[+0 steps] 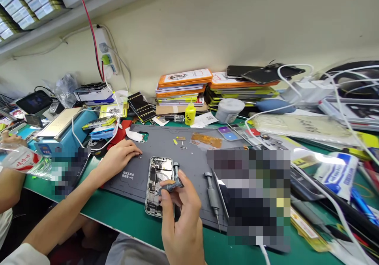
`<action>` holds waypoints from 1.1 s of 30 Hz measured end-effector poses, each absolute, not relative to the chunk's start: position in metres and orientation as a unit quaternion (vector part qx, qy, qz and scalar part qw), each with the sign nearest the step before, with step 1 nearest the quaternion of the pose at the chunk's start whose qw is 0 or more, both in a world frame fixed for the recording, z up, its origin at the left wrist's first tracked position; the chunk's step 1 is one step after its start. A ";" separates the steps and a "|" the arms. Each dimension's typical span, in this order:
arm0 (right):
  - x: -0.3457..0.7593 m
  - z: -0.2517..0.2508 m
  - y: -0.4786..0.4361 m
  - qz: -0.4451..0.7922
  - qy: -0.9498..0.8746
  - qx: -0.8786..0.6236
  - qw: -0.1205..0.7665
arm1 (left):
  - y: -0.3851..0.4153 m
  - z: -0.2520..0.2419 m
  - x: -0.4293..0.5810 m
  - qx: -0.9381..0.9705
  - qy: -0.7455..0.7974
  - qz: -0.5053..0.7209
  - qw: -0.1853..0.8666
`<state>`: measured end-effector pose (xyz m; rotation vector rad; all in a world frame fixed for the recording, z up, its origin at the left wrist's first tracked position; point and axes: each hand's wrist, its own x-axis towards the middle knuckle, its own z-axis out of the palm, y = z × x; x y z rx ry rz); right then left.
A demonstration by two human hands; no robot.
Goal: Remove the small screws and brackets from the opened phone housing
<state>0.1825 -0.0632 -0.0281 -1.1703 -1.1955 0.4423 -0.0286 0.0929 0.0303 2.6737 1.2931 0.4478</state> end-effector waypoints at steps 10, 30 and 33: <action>0.183 -0.029 -0.065 0.223 -0.509 -0.524 0.645 | 0.097 0.029 -0.029 0.879 0.438 0.175 0.072; 0.182 -0.035 -0.065 0.102 -0.665 -0.466 0.575 | -0.017 0.000 -0.006 0.849 0.439 0.290 0.050; 0.183 -0.037 -0.066 0.106 -0.662 -0.468 0.575 | -0.016 0.001 -0.007 0.847 0.443 0.287 0.060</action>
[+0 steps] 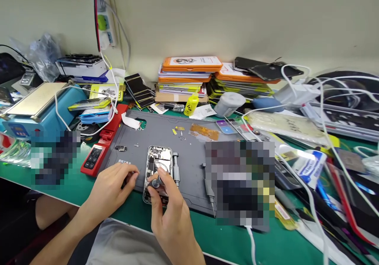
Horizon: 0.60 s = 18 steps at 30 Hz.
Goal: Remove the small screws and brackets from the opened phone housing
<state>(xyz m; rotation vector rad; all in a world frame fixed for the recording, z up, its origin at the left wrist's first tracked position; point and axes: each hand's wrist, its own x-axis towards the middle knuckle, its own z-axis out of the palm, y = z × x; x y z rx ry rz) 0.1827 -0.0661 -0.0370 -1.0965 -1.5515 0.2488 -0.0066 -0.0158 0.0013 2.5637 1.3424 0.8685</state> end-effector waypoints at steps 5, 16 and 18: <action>0.184 -0.038 -0.068 0.118 -0.662 -0.469 0.572 | -0.017 0.001 -0.006 0.847 0.445 0.284 0.065; 0.190 -0.022 -0.062 0.027 -0.746 -0.421 0.515 | -0.019 -0.003 -0.007 0.851 0.435 0.284 0.071; 0.191 -0.022 -0.064 0.056 -0.743 -0.425 0.514 | -0.019 -0.002 -0.007 0.851 0.435 0.284 0.077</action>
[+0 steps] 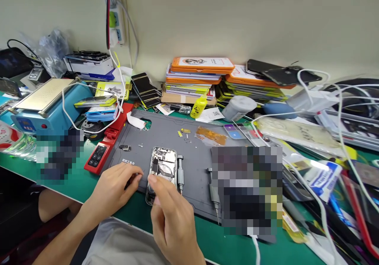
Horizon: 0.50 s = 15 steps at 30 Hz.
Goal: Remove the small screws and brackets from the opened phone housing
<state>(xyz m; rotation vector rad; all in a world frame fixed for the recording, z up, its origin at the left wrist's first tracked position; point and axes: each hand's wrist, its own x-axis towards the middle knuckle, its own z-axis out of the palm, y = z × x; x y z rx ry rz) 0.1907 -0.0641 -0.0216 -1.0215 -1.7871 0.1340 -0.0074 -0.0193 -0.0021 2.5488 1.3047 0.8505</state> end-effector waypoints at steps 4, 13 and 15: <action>0.191 -0.023 -0.066 0.054 -0.721 -0.454 0.521 | -0.021 0.005 -0.009 0.848 0.433 0.287 0.099; 0.184 -0.030 -0.066 0.086 -0.651 -0.487 0.576 | -0.022 0.003 -0.004 0.846 0.408 0.279 0.200; 0.183 -0.029 -0.066 0.137 -0.634 -0.471 0.598 | -0.021 0.001 -0.005 0.848 0.397 0.284 0.206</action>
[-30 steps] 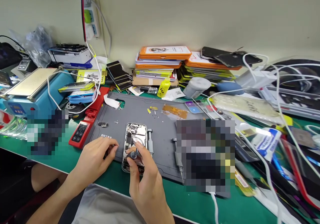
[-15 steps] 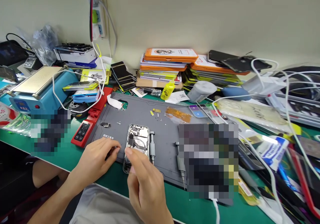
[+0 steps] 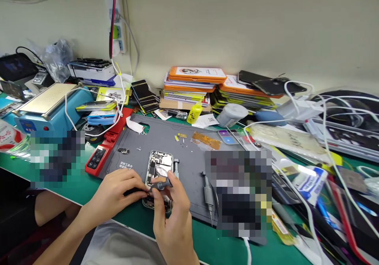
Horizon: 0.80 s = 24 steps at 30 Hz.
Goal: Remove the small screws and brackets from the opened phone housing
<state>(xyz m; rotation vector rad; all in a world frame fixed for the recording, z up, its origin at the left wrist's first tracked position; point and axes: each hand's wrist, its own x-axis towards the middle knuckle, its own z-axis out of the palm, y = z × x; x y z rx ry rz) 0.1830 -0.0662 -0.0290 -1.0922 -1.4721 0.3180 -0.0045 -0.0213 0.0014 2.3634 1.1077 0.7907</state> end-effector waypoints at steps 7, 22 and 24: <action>0.185 -0.034 -0.067 0.139 -0.603 -0.491 0.614 | -0.025 0.006 -0.008 0.837 0.412 0.289 0.216; 0.187 -0.030 -0.065 0.043 -0.673 -0.492 0.550 | -0.030 0.013 -0.006 0.839 0.421 0.268 0.215; 0.189 -0.026 -0.064 0.003 -0.700 -0.469 0.539 | -0.030 0.012 -0.005 0.840 0.420 0.271 0.212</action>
